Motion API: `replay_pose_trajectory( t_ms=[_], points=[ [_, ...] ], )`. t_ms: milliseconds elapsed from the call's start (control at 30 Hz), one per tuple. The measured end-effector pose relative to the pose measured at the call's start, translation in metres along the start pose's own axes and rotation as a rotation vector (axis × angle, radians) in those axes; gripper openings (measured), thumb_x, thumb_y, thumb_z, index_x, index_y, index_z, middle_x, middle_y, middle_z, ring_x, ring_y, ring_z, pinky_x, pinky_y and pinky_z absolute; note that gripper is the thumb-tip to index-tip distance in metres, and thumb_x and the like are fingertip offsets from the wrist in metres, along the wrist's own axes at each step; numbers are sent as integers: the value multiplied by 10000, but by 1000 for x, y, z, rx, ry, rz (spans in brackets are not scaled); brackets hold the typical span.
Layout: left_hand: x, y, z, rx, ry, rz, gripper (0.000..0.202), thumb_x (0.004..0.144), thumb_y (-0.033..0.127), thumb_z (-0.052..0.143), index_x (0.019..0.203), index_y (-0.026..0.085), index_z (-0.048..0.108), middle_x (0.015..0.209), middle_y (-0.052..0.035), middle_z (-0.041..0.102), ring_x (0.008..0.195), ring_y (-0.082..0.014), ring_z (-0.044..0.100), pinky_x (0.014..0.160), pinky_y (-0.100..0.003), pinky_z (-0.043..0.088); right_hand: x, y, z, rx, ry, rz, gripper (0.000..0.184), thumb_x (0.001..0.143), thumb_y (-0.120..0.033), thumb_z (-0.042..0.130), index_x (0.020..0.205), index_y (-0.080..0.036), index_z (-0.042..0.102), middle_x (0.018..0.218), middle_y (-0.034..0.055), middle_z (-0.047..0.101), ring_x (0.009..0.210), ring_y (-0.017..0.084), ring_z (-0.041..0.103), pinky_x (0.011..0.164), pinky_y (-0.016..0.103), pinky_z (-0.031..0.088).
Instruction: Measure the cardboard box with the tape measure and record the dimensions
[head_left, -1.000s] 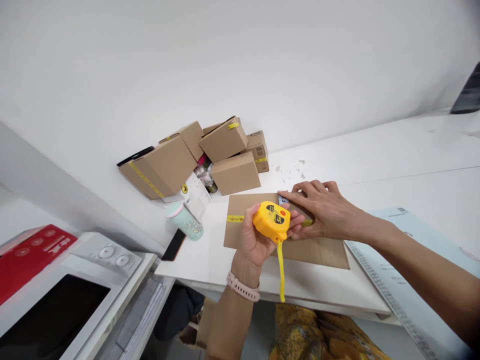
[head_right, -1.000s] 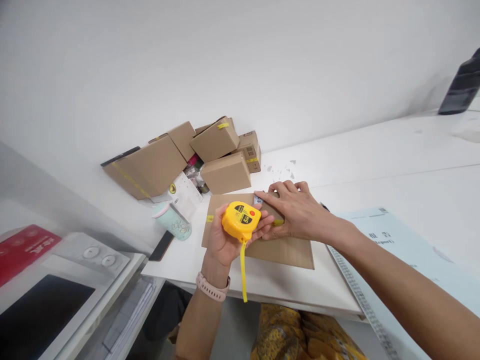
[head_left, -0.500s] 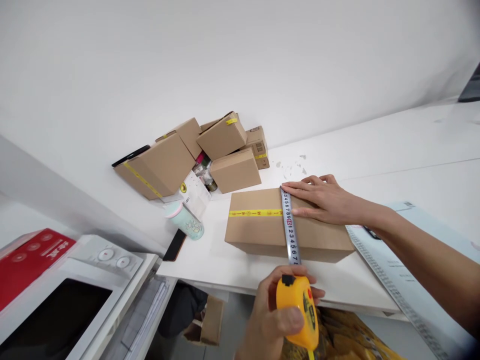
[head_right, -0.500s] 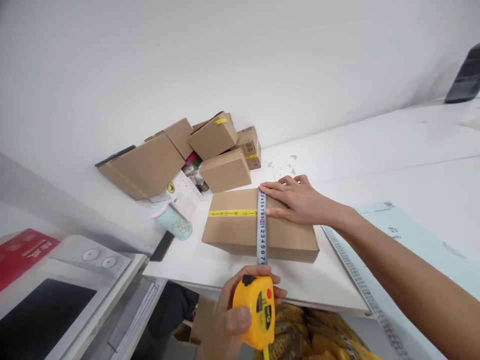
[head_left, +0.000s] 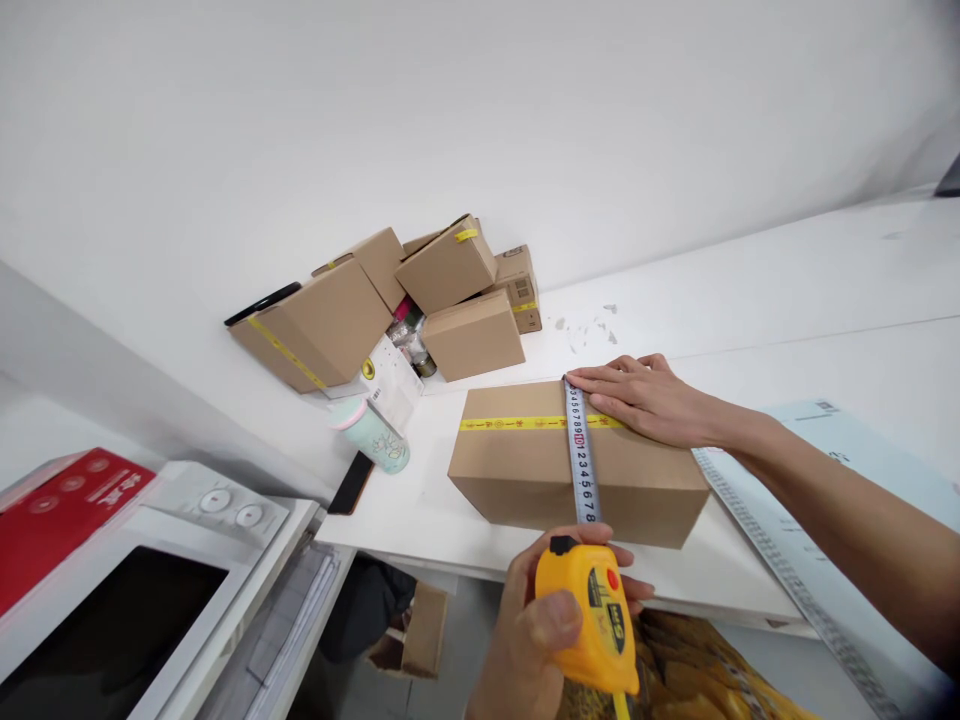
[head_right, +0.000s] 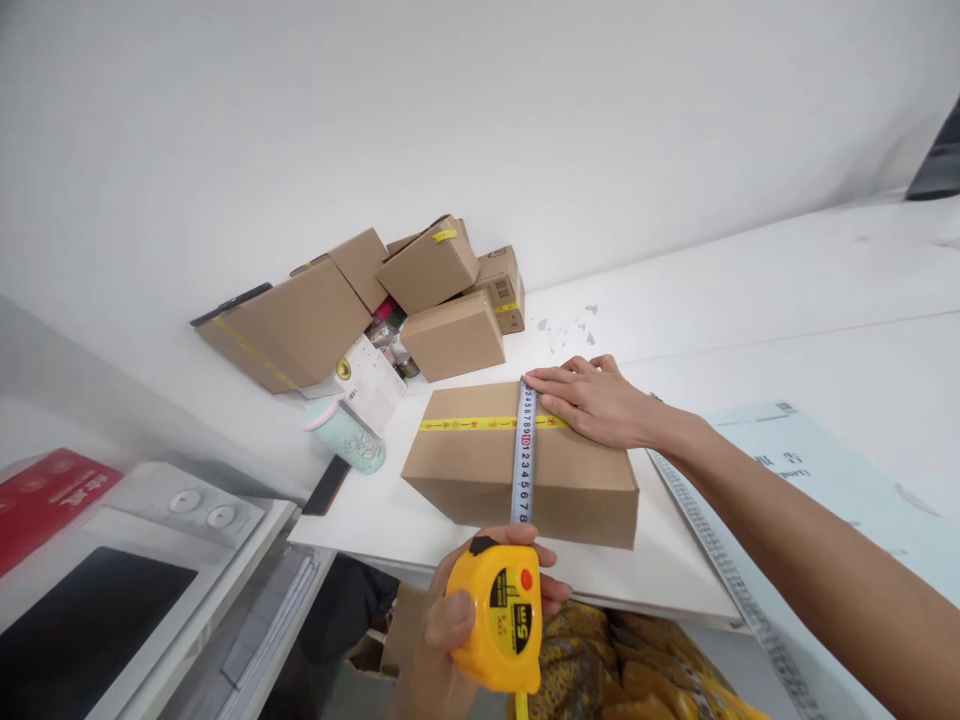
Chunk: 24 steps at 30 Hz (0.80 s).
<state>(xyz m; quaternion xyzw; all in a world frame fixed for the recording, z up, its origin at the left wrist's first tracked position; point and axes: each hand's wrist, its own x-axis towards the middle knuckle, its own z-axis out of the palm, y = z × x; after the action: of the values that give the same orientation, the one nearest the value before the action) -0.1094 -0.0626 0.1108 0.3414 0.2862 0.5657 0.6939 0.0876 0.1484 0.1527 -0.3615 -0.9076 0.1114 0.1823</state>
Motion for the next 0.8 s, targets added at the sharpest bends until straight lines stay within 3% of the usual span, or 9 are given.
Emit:
replay_pose_trajectory(
  t_ms=[133,267,400,467,533,633,700,800],
  points=[
    [3,2,-4,18,-74,-3,647,670,529,863,1201,173,758,1128,-153,756,979,-329,762,878,-392,598,2,1,1,0,6,-2,632,1020,-583,181,1547,-390,473,1580,-5,503,1221,373,541,964,591,365],
    [3,4,-1,33,-67,-13,660,686,542,846,1219,166,749,1146,-156,748,1020,-344,750,906,-405,589,4,-1,1,9,8,-3,636,1020,-595,185,1544,-385,479,1572,13,514,1224,379,551,976,620,368],
    [-5,13,1,107,11,34,691,686,567,841,1235,159,740,1170,-167,740,1060,-362,730,951,-432,569,-7,2,1,60,71,73,671,1002,-660,230,1605,-392,355,1627,46,434,1385,395,462,1073,661,336],
    [-9,20,-1,139,44,93,732,641,585,870,1230,168,743,1179,-175,741,1066,-389,724,970,-473,562,-21,11,2,73,54,60,745,958,-723,332,1629,-403,280,1660,62,374,1474,406,367,1110,674,326],
    [-12,28,-3,181,136,208,750,618,597,877,1229,183,743,1189,-173,741,1081,-409,715,987,-499,555,-35,22,2,62,0,-20,915,850,-793,505,1638,-426,221,1679,78,329,1507,443,302,1106,704,338],
    [-13,37,-6,265,367,399,719,634,604,858,1229,220,736,1217,-143,732,1168,-406,672,1000,-464,552,-48,31,0,55,-46,-122,1125,691,-808,695,1633,-461,186,1685,95,306,1495,500,291,1061,743,375],
    [-11,40,-8,304,458,443,674,653,596,851,1215,243,738,1225,-125,731,1233,-396,634,1016,-436,541,-49,28,-3,72,-58,-136,1143,664,-799,728,1625,-475,200,1677,94,326,1477,513,316,1036,746,398],
    [-6,41,-13,334,485,452,626,695,599,816,1198,233,742,1219,-121,739,1240,-383,632,1063,-440,501,-46,17,-9,95,-75,-134,1128,670,-795,728,1624,-474,217,1657,94,363,1444,502,367,1039,732,402]
  ],
)
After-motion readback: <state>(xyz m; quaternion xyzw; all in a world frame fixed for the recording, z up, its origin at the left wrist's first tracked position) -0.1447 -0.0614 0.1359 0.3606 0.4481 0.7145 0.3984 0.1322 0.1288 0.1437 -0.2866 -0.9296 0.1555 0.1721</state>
